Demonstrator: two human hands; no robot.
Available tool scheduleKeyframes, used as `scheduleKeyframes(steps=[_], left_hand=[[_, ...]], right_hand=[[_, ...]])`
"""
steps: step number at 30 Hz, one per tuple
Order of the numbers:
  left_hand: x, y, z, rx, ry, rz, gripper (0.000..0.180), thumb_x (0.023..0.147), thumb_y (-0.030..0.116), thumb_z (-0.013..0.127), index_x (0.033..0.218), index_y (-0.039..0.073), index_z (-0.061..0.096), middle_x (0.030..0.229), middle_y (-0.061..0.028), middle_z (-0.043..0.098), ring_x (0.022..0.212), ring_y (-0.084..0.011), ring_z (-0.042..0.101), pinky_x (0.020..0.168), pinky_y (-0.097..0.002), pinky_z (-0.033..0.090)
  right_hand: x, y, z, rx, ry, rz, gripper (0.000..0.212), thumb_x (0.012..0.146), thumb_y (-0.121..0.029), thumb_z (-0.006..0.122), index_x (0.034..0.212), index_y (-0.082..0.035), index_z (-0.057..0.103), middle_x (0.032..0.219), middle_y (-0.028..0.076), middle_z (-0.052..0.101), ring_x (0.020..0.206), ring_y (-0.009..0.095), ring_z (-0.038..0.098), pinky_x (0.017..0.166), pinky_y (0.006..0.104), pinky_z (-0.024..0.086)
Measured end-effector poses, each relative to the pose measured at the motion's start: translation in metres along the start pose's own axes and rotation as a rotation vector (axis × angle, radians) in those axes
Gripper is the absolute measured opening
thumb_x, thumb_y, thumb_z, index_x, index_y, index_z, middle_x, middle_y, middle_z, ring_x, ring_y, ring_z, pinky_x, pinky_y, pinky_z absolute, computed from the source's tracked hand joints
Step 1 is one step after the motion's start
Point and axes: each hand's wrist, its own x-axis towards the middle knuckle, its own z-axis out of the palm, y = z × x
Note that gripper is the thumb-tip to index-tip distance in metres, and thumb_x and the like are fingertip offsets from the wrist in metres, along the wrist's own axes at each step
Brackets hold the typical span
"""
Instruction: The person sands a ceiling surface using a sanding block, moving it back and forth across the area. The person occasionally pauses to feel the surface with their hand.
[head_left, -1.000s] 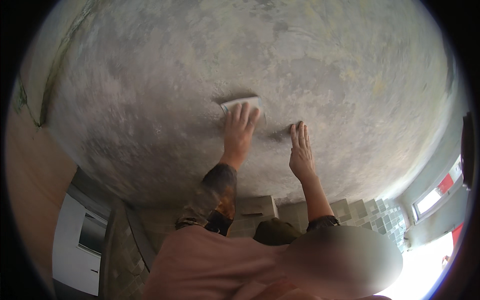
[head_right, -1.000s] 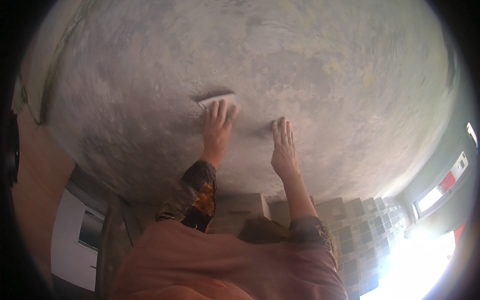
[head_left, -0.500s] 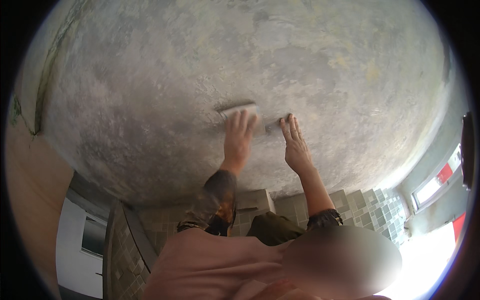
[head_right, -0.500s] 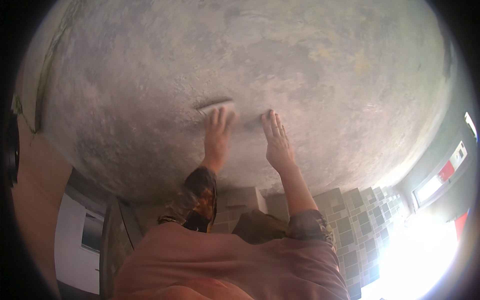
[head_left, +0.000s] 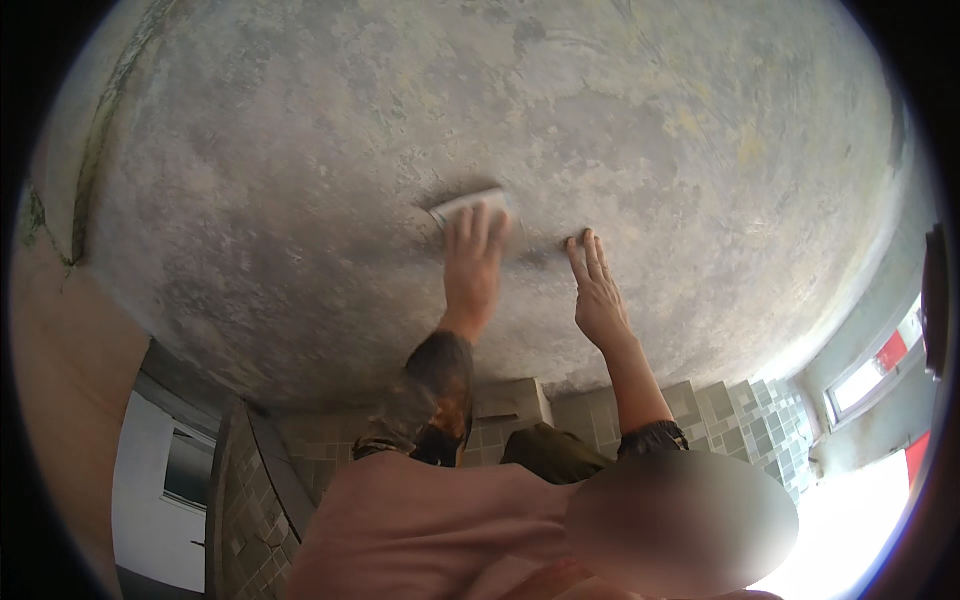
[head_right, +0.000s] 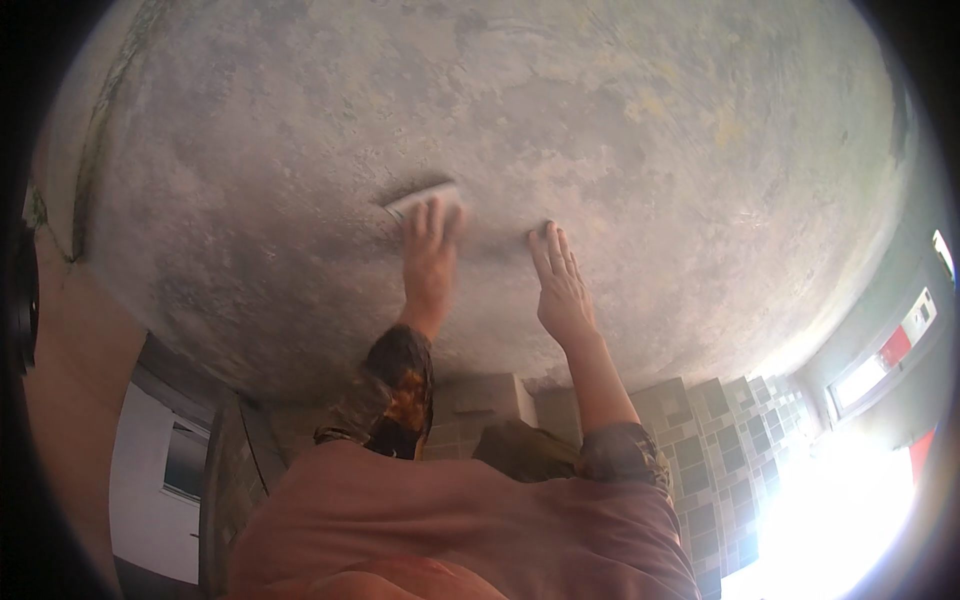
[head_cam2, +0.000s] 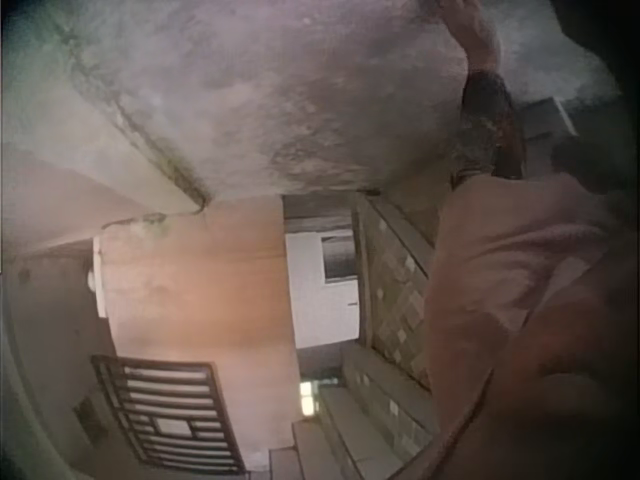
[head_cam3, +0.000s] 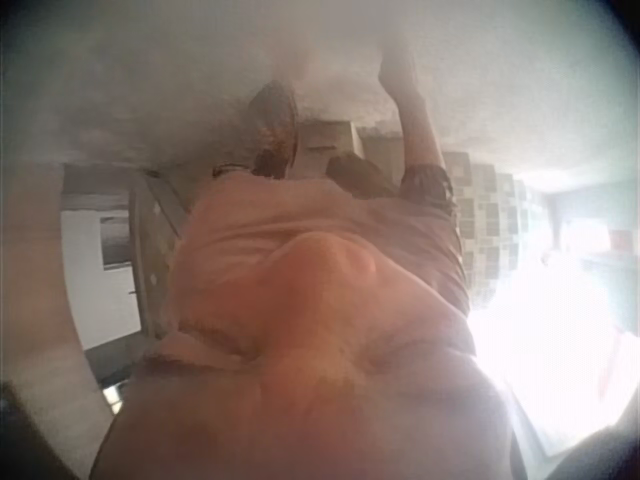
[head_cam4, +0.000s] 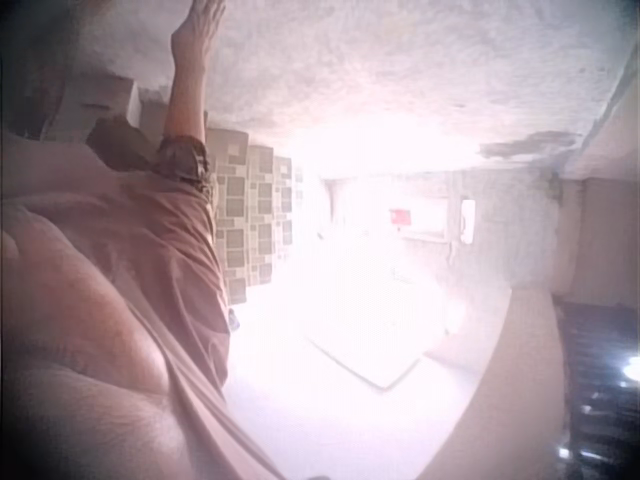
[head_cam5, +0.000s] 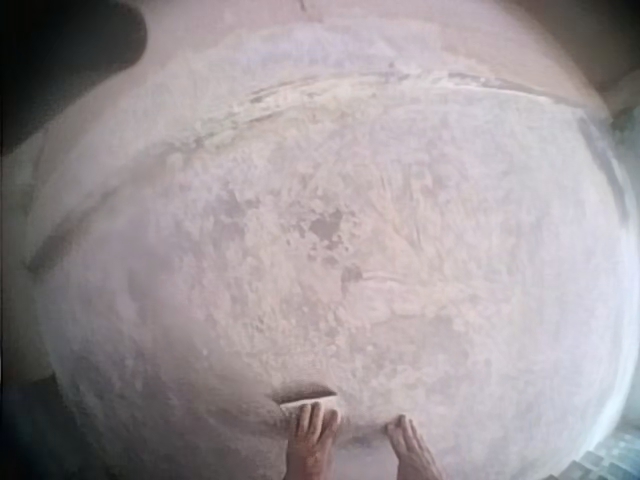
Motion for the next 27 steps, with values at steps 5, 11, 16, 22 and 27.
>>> scheduleKeyframes(steps=[5, 11, 16, 22, 27], left_hand=[[-0.011, -0.012, -0.002, -0.005, -0.042, 0.023, 0.057, 0.09, 0.002, 0.053, 0.146, 0.015, 0.043, 0.151, -0.0187, 0.036, 0.137, -0.0435, 0.033, 0.112, -0.056, 0.029], [0.035, -0.051, -0.027, 0.133, 0.17, -0.215, 0.059, 0.088, 0.002, 0.055, 0.146, 0.012, 0.043, 0.152, -0.0209, 0.032, 0.14, -0.043, 0.029, 0.114, -0.0559, 0.028], [-0.022, -0.025, -0.021, 0.088, 0.019, -0.288, 0.063, 0.085, -0.002, 0.056, 0.145, 0.011, 0.043, 0.152, -0.0224, 0.032, 0.14, -0.0441, 0.028, 0.115, -0.0565, 0.025], [-0.048, -0.027, -0.028, 0.017, -0.06, -0.326, 0.065, 0.084, -0.004, 0.055, 0.146, 0.011, 0.042, 0.153, -0.0245, 0.028, 0.142, -0.0462, 0.024, 0.115, -0.0577, 0.024], [-0.03, -0.046, -0.031, 0.062, 0.066, -0.38, 0.067, 0.086, -0.003, 0.055, 0.15, 0.01, 0.036, 0.156, -0.0245, 0.022, 0.144, -0.0462, 0.019, 0.116, -0.0562, 0.024]], right_hand=[[0.001, -0.001, -0.001, -0.006, 0.007, -0.006, 0.085, 0.078, 0.018, 0.037, 0.155, -0.015, 0.023, 0.162, 0.012, 0.013, 0.149, 0.028, 0.014, 0.12, 0.0417, 0.025], [0.0, -0.003, -0.003, -0.022, -0.031, 0.025, 0.088, 0.077, 0.02, 0.037, 0.155, -0.017, 0.022, 0.163, 0.011, 0.009, 0.15, 0.027, 0.011, 0.121, 0.0395, 0.025], [0.002, -0.008, 0.001, -0.05, -0.019, 0.039, 0.09, 0.076, 0.02, 0.038, 0.155, -0.017, 0.02, 0.163, 0.01, 0.008, 0.15, 0.026, 0.01, 0.121, 0.0378, 0.026], [0.002, -0.011, 0.002, -0.103, -0.042, 0.05, 0.085, 0.079, 0.017, 0.04, 0.155, -0.015, 0.02, 0.163, 0.011, 0.007, 0.15, 0.028, 0.01, 0.119, 0.0392, 0.028], [0.001, -0.011, -0.002, -0.181, -0.043, 0.027, 0.078, 0.086, 0.013, 0.043, 0.155, -0.013, 0.019, 0.163, 0.014, 0.004, 0.15, 0.03, 0.01, 0.116, 0.0412, 0.032]])
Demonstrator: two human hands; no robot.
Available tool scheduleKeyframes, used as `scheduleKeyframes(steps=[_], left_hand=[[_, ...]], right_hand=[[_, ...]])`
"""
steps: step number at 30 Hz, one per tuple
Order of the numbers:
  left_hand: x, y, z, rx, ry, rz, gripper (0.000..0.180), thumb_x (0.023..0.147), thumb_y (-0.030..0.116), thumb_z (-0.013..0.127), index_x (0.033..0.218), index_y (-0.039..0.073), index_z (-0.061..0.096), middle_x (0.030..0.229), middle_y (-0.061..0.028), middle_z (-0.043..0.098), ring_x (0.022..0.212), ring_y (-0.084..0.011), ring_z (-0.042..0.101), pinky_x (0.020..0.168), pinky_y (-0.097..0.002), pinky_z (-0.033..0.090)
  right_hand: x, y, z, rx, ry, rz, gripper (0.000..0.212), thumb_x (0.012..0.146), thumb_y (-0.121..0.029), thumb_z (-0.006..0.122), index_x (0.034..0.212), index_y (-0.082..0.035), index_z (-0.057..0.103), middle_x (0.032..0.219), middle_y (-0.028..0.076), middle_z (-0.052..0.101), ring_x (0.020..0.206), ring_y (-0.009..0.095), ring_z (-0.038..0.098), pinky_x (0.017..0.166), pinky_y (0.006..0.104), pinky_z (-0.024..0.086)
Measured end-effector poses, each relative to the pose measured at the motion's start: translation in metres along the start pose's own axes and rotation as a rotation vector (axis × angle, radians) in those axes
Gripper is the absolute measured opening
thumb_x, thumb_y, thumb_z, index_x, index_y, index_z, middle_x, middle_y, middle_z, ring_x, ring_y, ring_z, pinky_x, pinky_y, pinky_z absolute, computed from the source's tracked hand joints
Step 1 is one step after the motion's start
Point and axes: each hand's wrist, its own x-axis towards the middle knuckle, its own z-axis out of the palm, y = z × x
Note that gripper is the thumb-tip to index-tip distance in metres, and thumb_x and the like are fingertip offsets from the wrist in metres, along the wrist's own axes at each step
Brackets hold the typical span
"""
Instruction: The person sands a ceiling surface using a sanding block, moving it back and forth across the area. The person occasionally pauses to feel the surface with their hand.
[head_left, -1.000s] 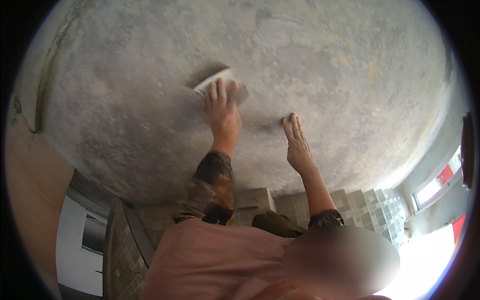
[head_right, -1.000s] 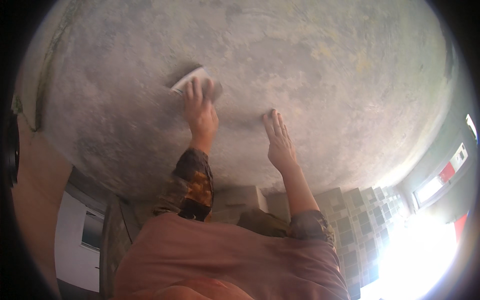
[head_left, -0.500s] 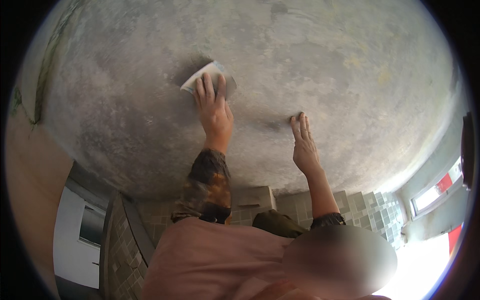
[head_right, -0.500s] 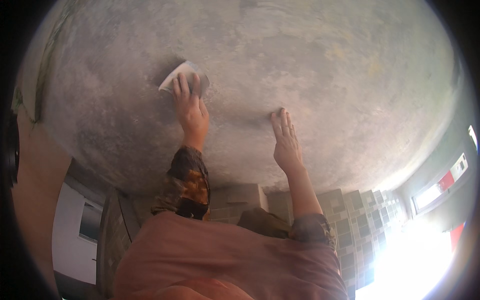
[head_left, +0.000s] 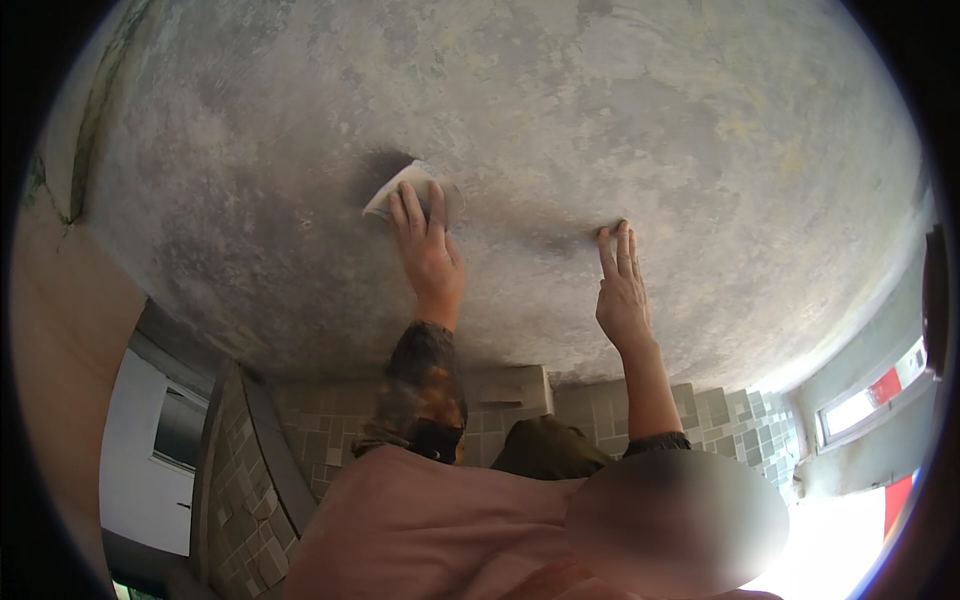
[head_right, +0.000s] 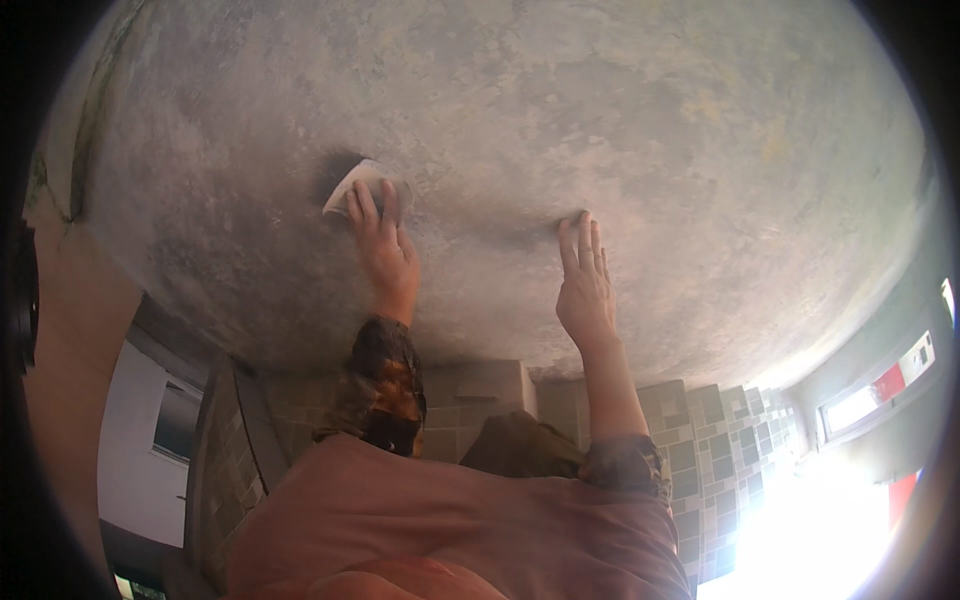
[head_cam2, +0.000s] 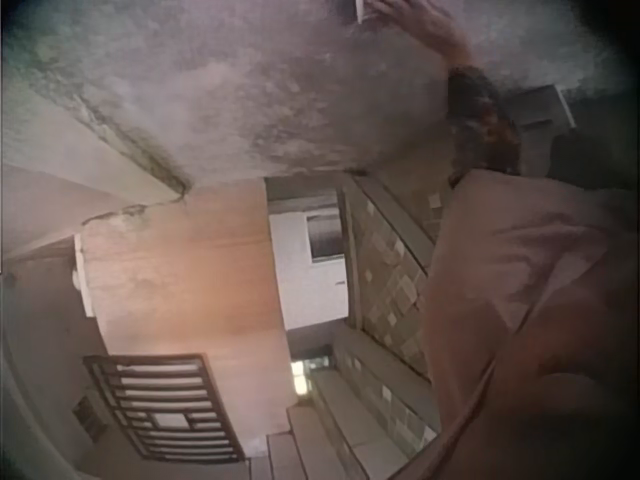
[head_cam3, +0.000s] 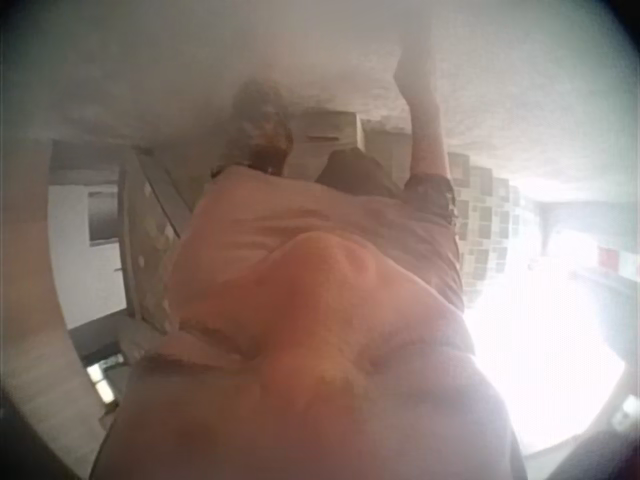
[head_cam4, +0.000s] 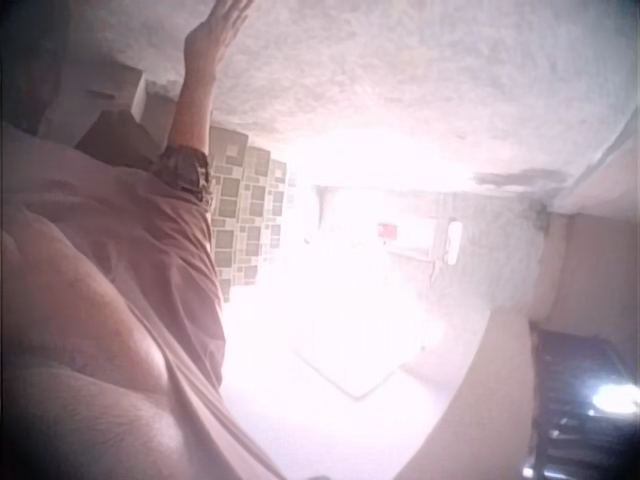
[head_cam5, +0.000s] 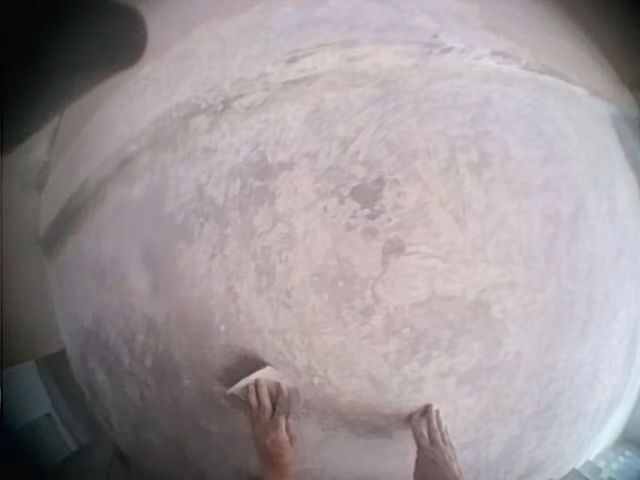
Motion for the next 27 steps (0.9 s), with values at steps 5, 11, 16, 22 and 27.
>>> scheduleKeyframes(steps=[5, 11, 16, 22, 27], left_hand=[[-0.05, 0.02, 0.0, -0.049, -0.252, -0.137, 0.069, 0.086, -0.004, 0.055, 0.151, 0.011, 0.034, 0.157, -0.0242, 0.019, 0.145, -0.0461, 0.017, 0.117, -0.0544, 0.023], [-0.021, -0.005, -0.001, -0.039, 0.021, -0.092, 0.068, 0.087, -0.004, 0.055, 0.15, 0.01, 0.035, 0.157, -0.0259, 0.019, 0.145, -0.0461, 0.017, 0.116, -0.0534, 0.025], [-0.021, -0.001, -0.004, -0.034, 0.002, -0.117, 0.066, 0.087, -0.005, 0.055, 0.149, 0.01, 0.036, 0.157, -0.0263, 0.018, 0.144, -0.0463, 0.018, 0.115, -0.0534, 0.027], [-0.038, 0.005, -0.006, -0.053, -0.026, -0.093, 0.069, 0.086, -0.006, 0.056, 0.149, 0.012, 0.038, 0.156, -0.0271, 0.019, 0.143, -0.0472, 0.02, 0.113, -0.0537, 0.028], [-0.022, 0.001, -0.006, -0.013, 0.011, -0.082, 0.072, 0.084, -0.006, 0.058, 0.15, 0.017, 0.039, 0.156, -0.0275, 0.021, 0.141, -0.0481, 0.025, 0.11, -0.0543, 0.03]], right_hand=[[0.002, -0.002, 0.003, 0.031, 0.021, -0.005, 0.079, 0.085, 0.012, 0.044, 0.155, -0.012, 0.019, 0.163, 0.015, 0.005, 0.15, 0.031, 0.011, 0.116, 0.0414, 0.033], [0.002, -0.001, 0.003, 0.039, 0.013, -0.011, 0.079, 0.085, 0.013, 0.044, 0.155, -0.011, 0.018, 0.163, 0.016, 0.005, 0.15, 0.032, 0.011, 0.115, 0.0418, 0.034], [0.001, 0.0, -0.001, 0.046, 0.019, -0.018, 0.079, 0.084, 0.014, 0.044, 0.155, -0.011, 0.018, 0.163, 0.016, 0.005, 0.15, 0.032, 0.01, 0.115, 0.0422, 0.034], [0.002, -0.003, 0.002, 0.077, 0.009, 0.002, 0.08, 0.084, 0.014, 0.043, 0.155, -0.011, 0.018, 0.163, 0.015, 0.005, 0.149, 0.033, 0.011, 0.115, 0.0419, 0.033], [0.001, -0.001, 0.001, 0.035, 0.022, -0.016, 0.08, 0.084, 0.014, 0.042, 0.156, -0.011, 0.018, 0.163, 0.014, 0.005, 0.149, 0.032, 0.012, 0.116, 0.0416, 0.033]])
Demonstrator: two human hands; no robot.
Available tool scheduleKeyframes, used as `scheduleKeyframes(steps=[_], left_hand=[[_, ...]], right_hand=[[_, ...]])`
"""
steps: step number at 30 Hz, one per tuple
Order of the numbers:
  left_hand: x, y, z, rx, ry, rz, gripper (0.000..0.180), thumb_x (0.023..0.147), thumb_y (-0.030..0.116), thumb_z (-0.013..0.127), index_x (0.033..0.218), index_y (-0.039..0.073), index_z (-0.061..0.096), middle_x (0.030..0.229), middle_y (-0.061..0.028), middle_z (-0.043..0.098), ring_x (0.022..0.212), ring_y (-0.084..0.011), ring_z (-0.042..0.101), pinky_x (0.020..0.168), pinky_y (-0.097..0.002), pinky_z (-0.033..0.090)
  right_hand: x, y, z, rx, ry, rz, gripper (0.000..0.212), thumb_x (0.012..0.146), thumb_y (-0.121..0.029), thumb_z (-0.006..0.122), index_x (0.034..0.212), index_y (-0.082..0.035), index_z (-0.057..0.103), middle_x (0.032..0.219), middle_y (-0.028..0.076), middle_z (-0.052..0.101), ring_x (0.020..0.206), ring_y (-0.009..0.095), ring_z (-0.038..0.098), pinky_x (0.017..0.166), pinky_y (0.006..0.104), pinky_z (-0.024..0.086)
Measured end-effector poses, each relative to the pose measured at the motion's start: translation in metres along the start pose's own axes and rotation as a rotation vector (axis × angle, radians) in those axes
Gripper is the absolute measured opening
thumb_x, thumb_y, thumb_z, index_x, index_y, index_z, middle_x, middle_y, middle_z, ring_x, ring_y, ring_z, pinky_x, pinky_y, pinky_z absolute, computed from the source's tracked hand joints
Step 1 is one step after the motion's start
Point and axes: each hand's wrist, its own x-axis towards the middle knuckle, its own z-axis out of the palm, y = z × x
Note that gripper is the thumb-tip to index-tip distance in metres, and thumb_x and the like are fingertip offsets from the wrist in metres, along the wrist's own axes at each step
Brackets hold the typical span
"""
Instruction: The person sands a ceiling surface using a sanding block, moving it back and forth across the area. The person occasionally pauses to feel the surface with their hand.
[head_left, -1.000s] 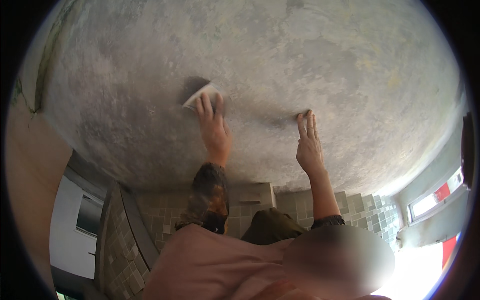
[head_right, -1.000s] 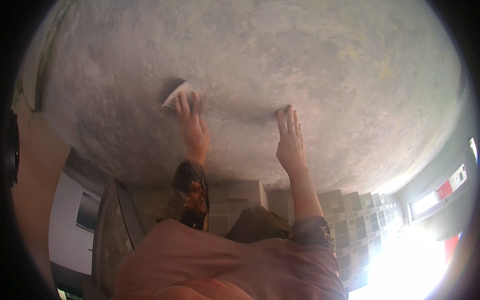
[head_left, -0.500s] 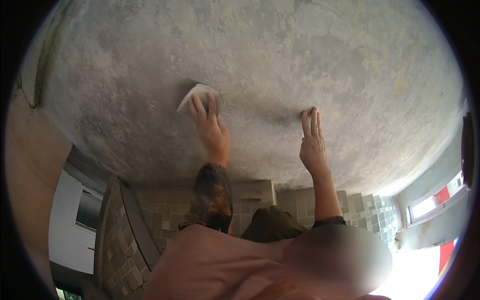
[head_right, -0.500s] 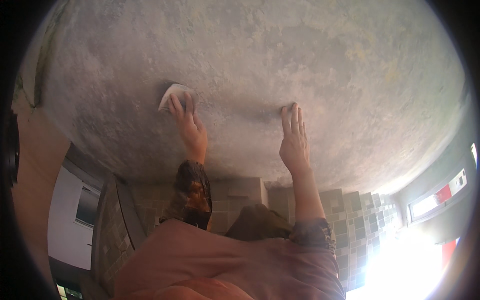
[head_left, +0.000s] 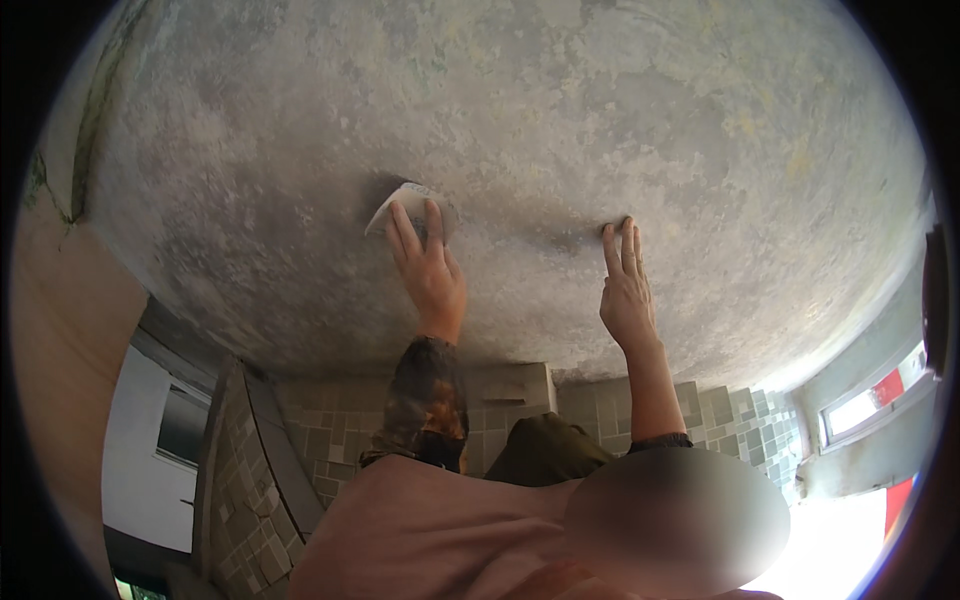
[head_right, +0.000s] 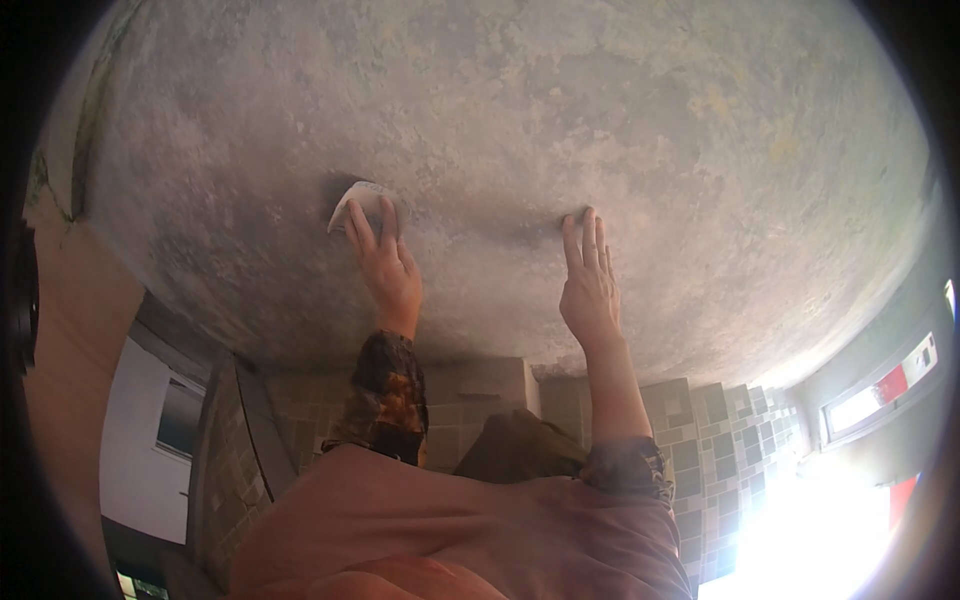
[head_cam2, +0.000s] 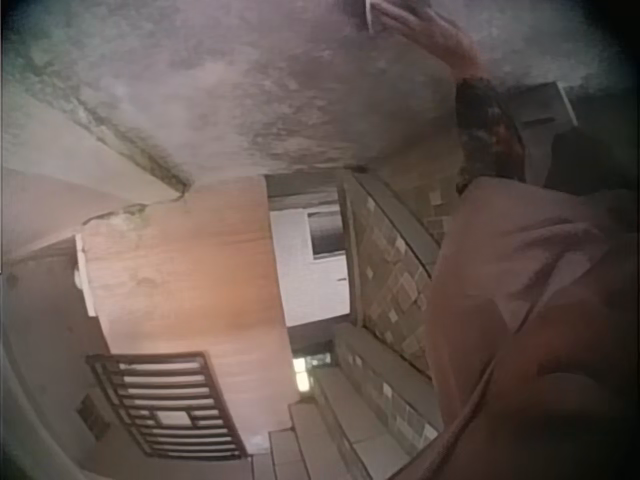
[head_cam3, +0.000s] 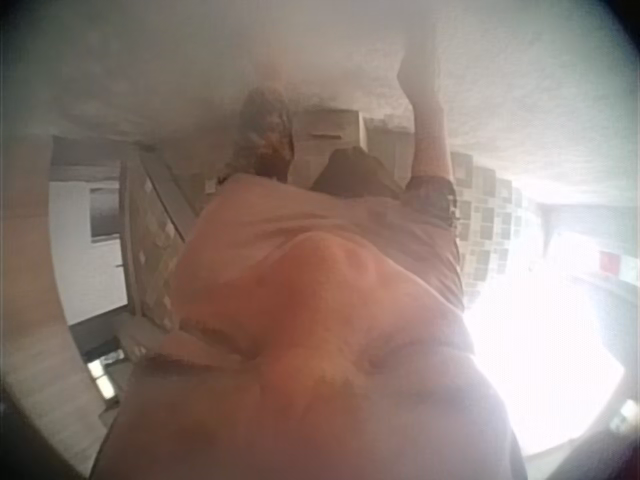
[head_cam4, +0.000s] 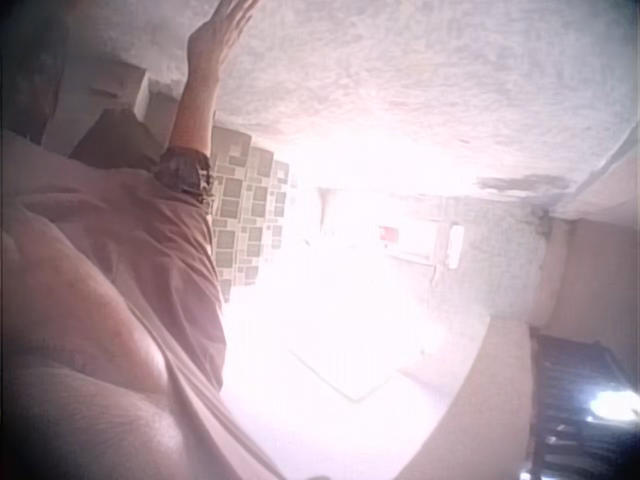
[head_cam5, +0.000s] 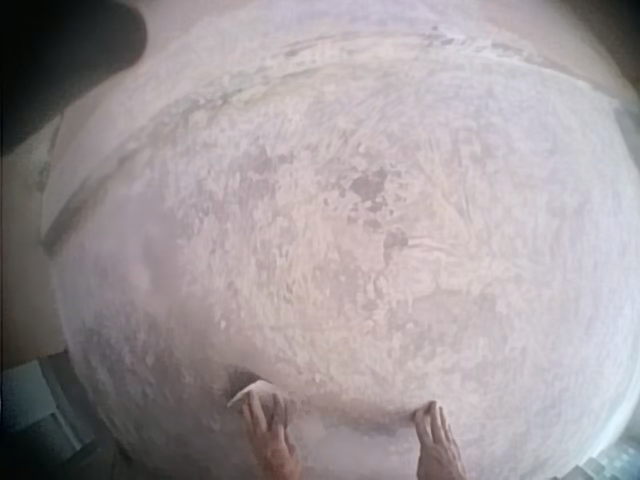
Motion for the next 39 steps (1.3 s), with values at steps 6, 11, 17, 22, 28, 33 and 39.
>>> scheduleKeyframes(steps=[6, 11, 17, 22, 28, 33, 39], left_hand=[[-0.016, 0.017, -0.004, 0.01, -0.115, 0.002, 0.075, 0.082, -0.006, 0.061, 0.149, 0.019, 0.04, 0.155, -0.027, 0.022, 0.139, -0.0471, 0.027, 0.109, -0.0542, 0.031], [-0.01, 0.014, -0.001, 0.015, -0.071, -0.004, 0.074, 0.082, -0.006, 0.06, 0.149, 0.019, 0.041, 0.156, -0.0242, 0.02, 0.14, -0.0457, 0.025, 0.111, -0.0533, 0.028], [-0.01, 0.023, -0.006, 0.014, -0.105, -0.03, 0.072, 0.083, -0.006, 0.06, 0.148, 0.019, 0.042, 0.155, -0.0253, 0.02, 0.14, -0.0448, 0.027, 0.11, -0.0529, 0.028], [0.007, 0.019, 0.0, 0.013, 0.004, 0.003, 0.071, 0.084, -0.005, 0.059, 0.149, 0.018, 0.041, 0.152, -0.0262, 0.023, 0.139, -0.0447, 0.029, 0.11, -0.0526, 0.028], [-0.006, 0.026, -0.001, 0.038, -0.037, 0.028, 0.074, 0.084, -0.006, 0.06, 0.15, 0.019, 0.038, 0.152, -0.0261, 0.024, 0.136, -0.0444, 0.031, 0.106, -0.0533, 0.031], [0.0, 0.024, 0.0, 0.045, -0.04, 0.017, 0.073, 0.083, -0.005, 0.061, 0.149, 0.018, 0.041, 0.152, -0.0255, 0.024, 0.135, -0.0439, 0.032, 0.108, -0.0512, 0.03], [0.003, 0.023, 0.003, 0.085, -0.053, 0.033, 0.074, 0.085, -0.003, 0.061, 0.151, 0.021, 0.037, 0.153, -0.0251, 0.023, 0.134, -0.0433, 0.034, 0.106, -0.0512, 0.032]], right_hand=[[0.0, -0.003, -0.001, 0.027, -0.001, 0.023, 0.08, 0.084, 0.014, 0.042, 0.156, -0.013, 0.019, 0.163, 0.013, 0.005, 0.15, 0.03, 0.011, 0.116, 0.0408, 0.032], [0.0, -0.004, -0.001, 0.093, 0.014, 0.019, 0.088, 0.075, 0.019, 0.038, 0.155, -0.014, 0.022, 0.162, 0.013, 0.01, 0.149, 0.03, 0.012, 0.12, 0.042, 0.027], [0.0, -0.004, 0.001, 0.066, 0.026, 0.021, 0.087, 0.075, 0.019, 0.038, 0.155, -0.013, 0.022, 0.162, 0.014, 0.009, 0.149, 0.03, 0.012, 0.119, 0.0423, 0.027], [-0.001, -0.002, 0.003, 0.097, 0.034, 0.014, 0.086, 0.076, 0.019, 0.038, 0.155, -0.013, 0.022, 0.162, 0.015, 0.009, 0.149, 0.031, 0.012, 0.119, 0.0426, 0.027], [0.0, -0.003, 0.001, 0.071, 0.018, 0.025, 0.088, 0.075, 0.018, 0.039, 0.155, -0.014, 0.021, 0.162, 0.014, 0.009, 0.15, 0.03, 0.011, 0.12, 0.0425, 0.026], [0.0, -0.003, 0.0, 0.112, 0.03, 0.013, 0.088, 0.076, 0.017, 0.04, 0.155, -0.015, 0.02, 0.162, 0.013, 0.01, 0.15, 0.029, 0.012, 0.12, 0.0424, 0.025], [-0.001, -0.003, -0.001, 0.068, 0.017, 0.017, 0.087, 0.076, 0.017, 0.039, 0.155, -0.015, 0.02, 0.162, 0.014, 0.01, 0.149, 0.029, 0.012, 0.12, 0.0421, 0.025]])
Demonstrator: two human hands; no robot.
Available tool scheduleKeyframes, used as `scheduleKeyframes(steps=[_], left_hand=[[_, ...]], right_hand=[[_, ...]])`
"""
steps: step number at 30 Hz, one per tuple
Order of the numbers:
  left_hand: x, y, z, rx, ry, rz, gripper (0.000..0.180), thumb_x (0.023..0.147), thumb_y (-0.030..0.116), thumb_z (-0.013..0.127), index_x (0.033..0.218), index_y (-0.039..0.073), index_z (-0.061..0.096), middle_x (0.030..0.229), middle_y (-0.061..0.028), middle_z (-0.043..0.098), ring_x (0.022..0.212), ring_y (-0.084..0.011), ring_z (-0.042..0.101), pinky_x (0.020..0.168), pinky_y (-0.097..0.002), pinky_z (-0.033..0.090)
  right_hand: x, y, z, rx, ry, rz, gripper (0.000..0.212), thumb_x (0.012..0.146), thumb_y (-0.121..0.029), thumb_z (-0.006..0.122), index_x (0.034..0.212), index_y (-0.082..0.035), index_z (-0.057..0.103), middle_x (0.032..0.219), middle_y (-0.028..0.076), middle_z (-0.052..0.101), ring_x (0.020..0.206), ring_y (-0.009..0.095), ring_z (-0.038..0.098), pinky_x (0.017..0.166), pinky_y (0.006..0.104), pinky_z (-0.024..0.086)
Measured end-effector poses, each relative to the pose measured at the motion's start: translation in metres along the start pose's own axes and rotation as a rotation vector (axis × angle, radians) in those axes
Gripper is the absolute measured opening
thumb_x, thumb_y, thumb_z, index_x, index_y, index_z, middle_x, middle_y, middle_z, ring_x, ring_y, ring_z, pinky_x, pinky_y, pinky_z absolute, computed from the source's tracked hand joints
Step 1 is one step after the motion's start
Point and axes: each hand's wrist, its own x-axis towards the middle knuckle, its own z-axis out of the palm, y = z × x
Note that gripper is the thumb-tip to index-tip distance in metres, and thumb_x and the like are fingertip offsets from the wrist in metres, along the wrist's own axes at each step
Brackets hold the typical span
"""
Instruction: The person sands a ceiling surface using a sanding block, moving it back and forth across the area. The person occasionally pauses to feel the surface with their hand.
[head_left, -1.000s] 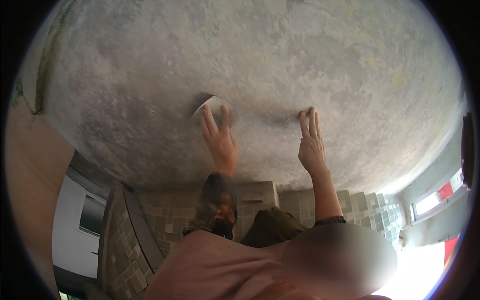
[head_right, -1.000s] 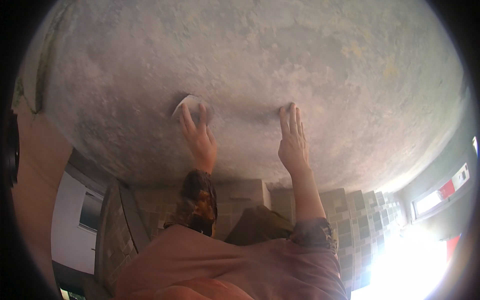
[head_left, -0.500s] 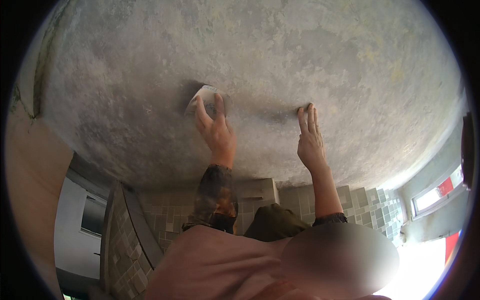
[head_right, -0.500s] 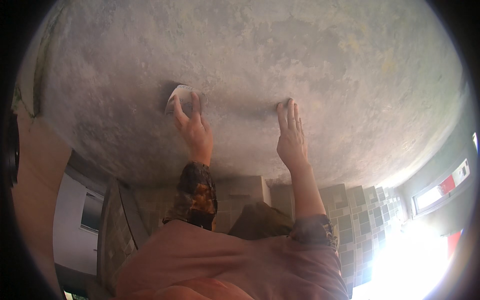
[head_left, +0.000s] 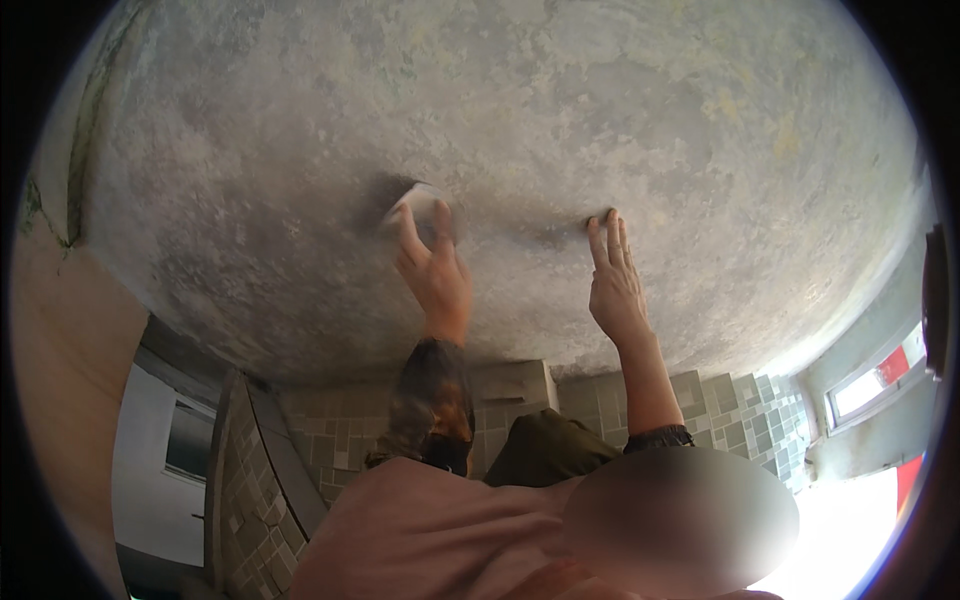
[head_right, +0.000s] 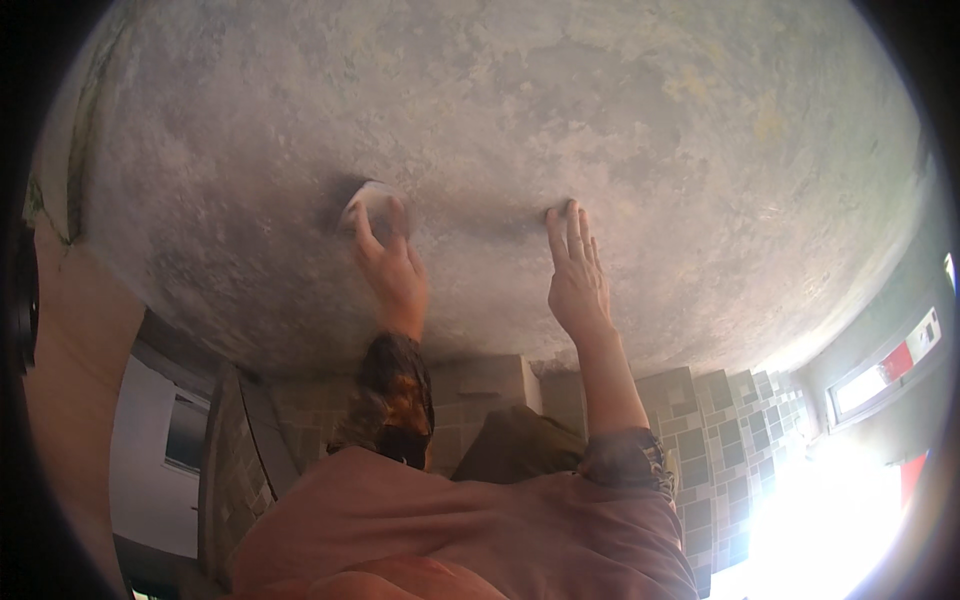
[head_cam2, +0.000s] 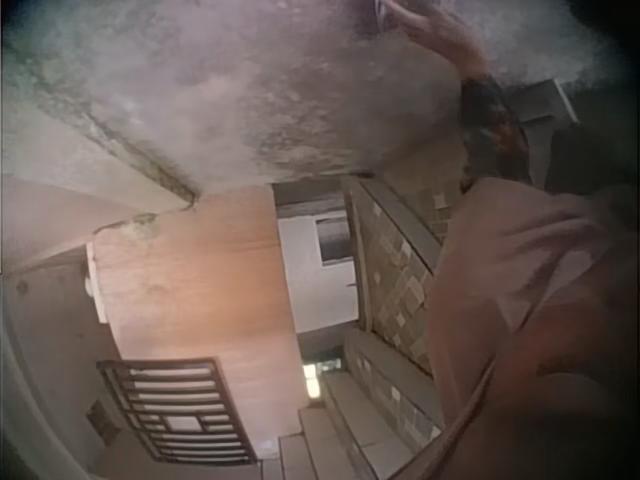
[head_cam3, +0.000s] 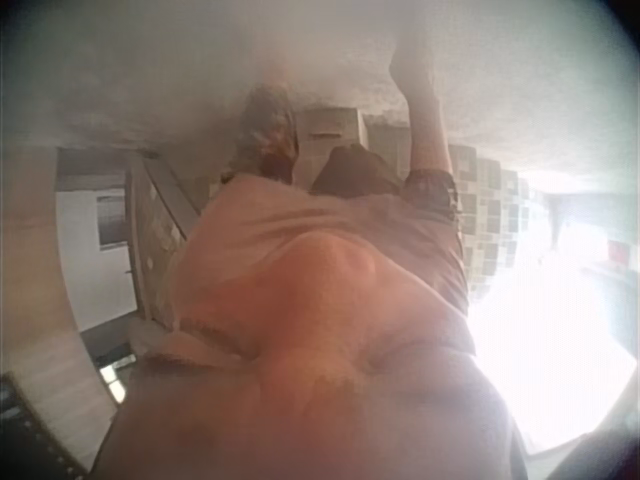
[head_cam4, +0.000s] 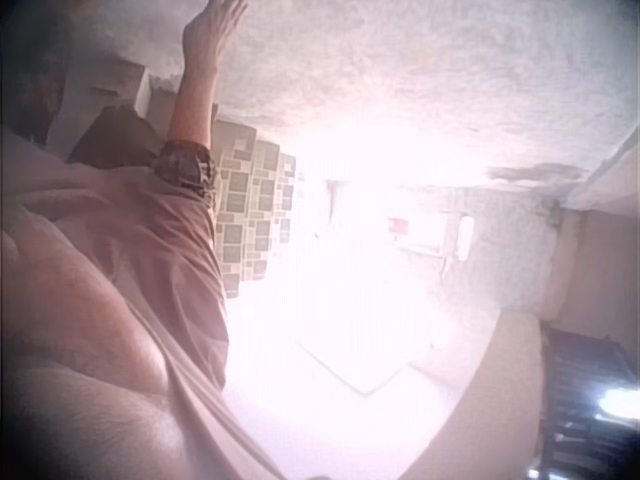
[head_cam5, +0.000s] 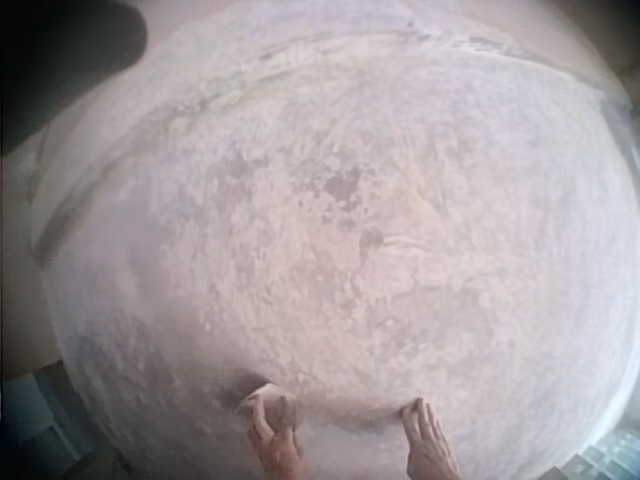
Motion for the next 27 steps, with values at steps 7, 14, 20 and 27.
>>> scheduleKeyframes(steps=[7, 14, 20, 27], left_hand=[[-0.004, 0.009, 0.004, -0.044, 0.019, 0.067, 0.077, 0.086, -0.003, 0.06, 0.153, 0.024, 0.032, 0.152, -0.0262, 0.026, 0.129, -0.0426, 0.038, 0.103, -0.0517, 0.033], [0.002, 0.013, 0.008, -0.009, 0.014, 0.079, 0.071, 0.082, -0.004, 0.061, 0.148, 0.017, 0.042, 0.152, -0.0241, 0.026, 0.131, -0.042, 0.037, 0.105, -0.0501, 0.031], [0.002, 0.02, 0.005, -0.083, -0.011, 0.146, 0.067, 0.084, -0.002, 0.06, 0.146, 0.016, 0.045, 0.151, -0.0262, 0.028, 0.129, -0.0416, 0.038, 0.104, -0.0488, 0.031], [0.025, 0.027, 0.013, -0.082, 0.081, 0.113, 0.064, 0.085, -0.003, 0.059, 0.145, 0.017, 0.047, 0.15, -0.0267, 0.029, 0.13, -0.0412, 0.037, 0.105, -0.0491, 0.03]], right_hand=[[0.002, -0.001, 0.002, 0.009, -0.008, 0.016, 0.087, 0.076, 0.018, 0.038, 0.155, -0.014, 0.02, 0.162, 0.014, 0.01, 0.149, 0.029, 0.012, 0.12, 0.0413, 0.025], [0.001, -0.001, 0.001, 0.016, -0.001, 0.008, 0.087, 0.076, 0.018, 0.038, 0.155, -0.014, 0.021, 0.162, 0.013, 0.009, 0.15, 0.029, 0.011, 0.121, 0.0412, 0.025], [0.002, -0.003, 0.004, -0.003, -0.014, 0.028, 0.087, 0.076, 0.018, 0.039, 0.155, -0.014, 0.021, 0.163, 0.012, 0.008, 0.15, 0.029, 0.011, 0.118, 0.0391, 0.031], [0.003, -0.004, 0.005, 0.004, 0.022, 0.01, 0.088, 0.075, 0.019, 0.039, 0.155, -0.013, 0.022, 0.163, 0.014, 0.008, 0.149, 0.031, 0.013, 0.102, 0.0366, 0.047]])
